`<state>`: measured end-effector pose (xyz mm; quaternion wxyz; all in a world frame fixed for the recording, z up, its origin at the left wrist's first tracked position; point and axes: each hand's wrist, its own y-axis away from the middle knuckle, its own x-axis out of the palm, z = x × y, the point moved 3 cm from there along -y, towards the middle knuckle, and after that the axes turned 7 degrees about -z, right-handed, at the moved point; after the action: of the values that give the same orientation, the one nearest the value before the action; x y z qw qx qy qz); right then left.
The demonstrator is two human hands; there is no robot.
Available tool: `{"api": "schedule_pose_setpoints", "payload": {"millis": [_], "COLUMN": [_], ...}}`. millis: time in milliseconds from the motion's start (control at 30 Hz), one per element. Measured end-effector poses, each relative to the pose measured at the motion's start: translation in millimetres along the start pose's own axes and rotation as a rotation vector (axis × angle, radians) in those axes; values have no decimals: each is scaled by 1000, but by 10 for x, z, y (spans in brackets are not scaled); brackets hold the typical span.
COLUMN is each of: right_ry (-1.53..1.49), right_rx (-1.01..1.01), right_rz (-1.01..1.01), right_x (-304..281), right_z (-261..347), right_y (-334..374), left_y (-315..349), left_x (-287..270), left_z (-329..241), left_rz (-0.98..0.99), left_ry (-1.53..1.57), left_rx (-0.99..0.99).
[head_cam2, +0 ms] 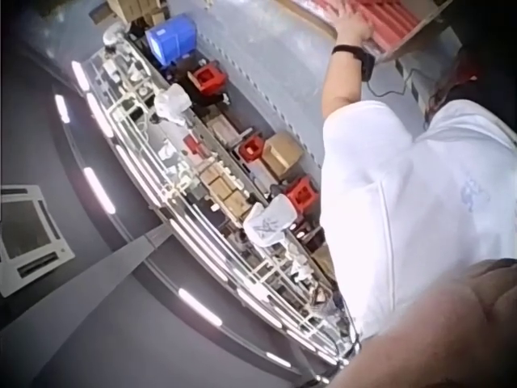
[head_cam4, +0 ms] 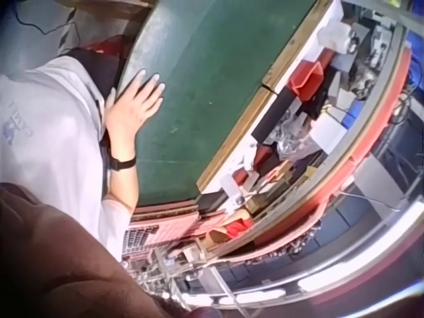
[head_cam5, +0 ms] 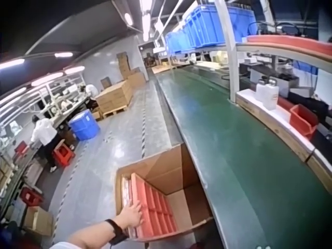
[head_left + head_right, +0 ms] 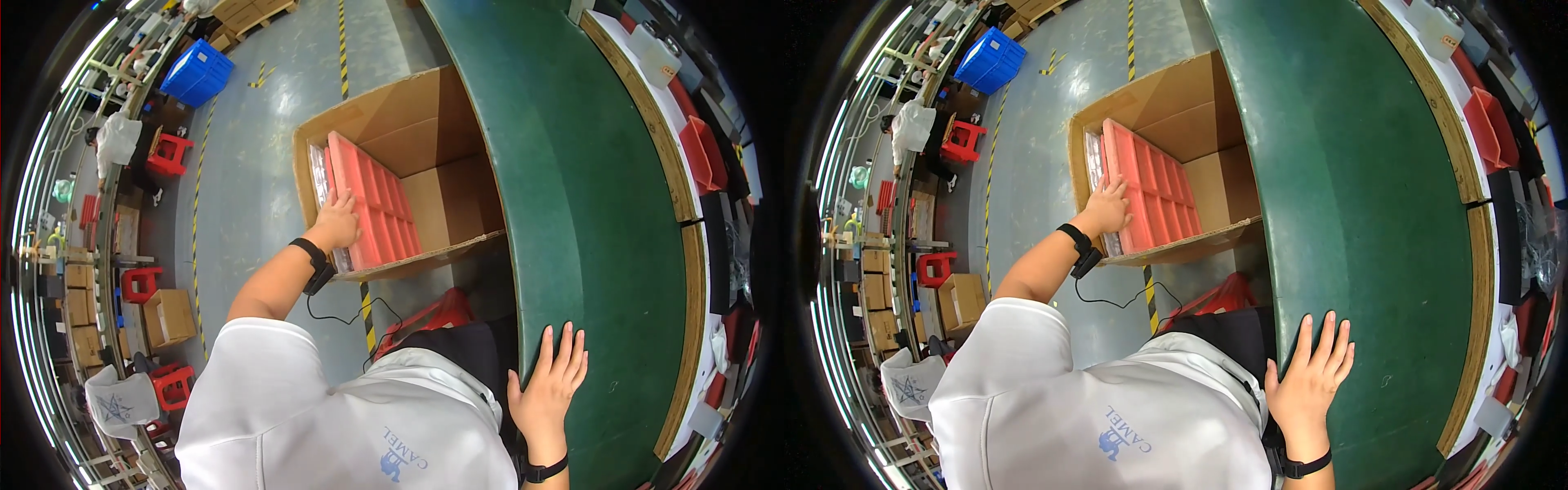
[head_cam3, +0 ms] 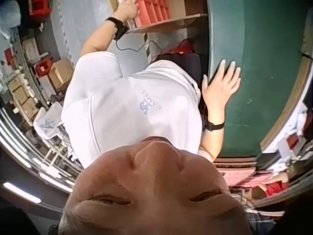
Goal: The person assembles components by hand, fitting a black cap onto a base and placing the finished units into a tray. After filling the tray, they stack it inside a cardboard box and retrieve a new tray to repeat the process.
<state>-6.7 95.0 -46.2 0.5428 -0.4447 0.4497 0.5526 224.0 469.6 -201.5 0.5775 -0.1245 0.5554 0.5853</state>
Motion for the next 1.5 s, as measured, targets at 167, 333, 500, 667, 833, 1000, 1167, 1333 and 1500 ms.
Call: {"api": "schedule_pose_setpoints", "payload": {"millis": [167,333,500,667,833,1000,1167,1333,1500], "right_ry": [0,-66,-216,-264,-247,-140,-94,41,28], "right_rx": [0,19,56,131,361,675,1001,1185,1488], "right_rz": [-8,-9,-7,-31,-115,-203,-294,-437,-580], "right_x": [-22,-40,-241,-424,-300,-153,-102,72,379], "right_z": [42,-75,-192,-241,-374,-314,-102,217,777], "right_y": [9,39,82,431,1145,1972,2503,2808,3120], "left_y": [18,-37,104,570,926,1181,1424,1620,1870], "left_x": [54,-153,-885,-1932,-2386,-2463,-2461,-2499,-2489], "left_z": [-41,-268,-566,-1368,-2299,-3038,-3416,-3699,-3949], "left_rz": [-119,-407,-769,-1010,-1007,-882,-705,-631,-517], "left_ry": [66,275,556,743,661,601,493,389,207], "left_rx": [6,30,63,542,983,1307,1528,1732,1902]}}
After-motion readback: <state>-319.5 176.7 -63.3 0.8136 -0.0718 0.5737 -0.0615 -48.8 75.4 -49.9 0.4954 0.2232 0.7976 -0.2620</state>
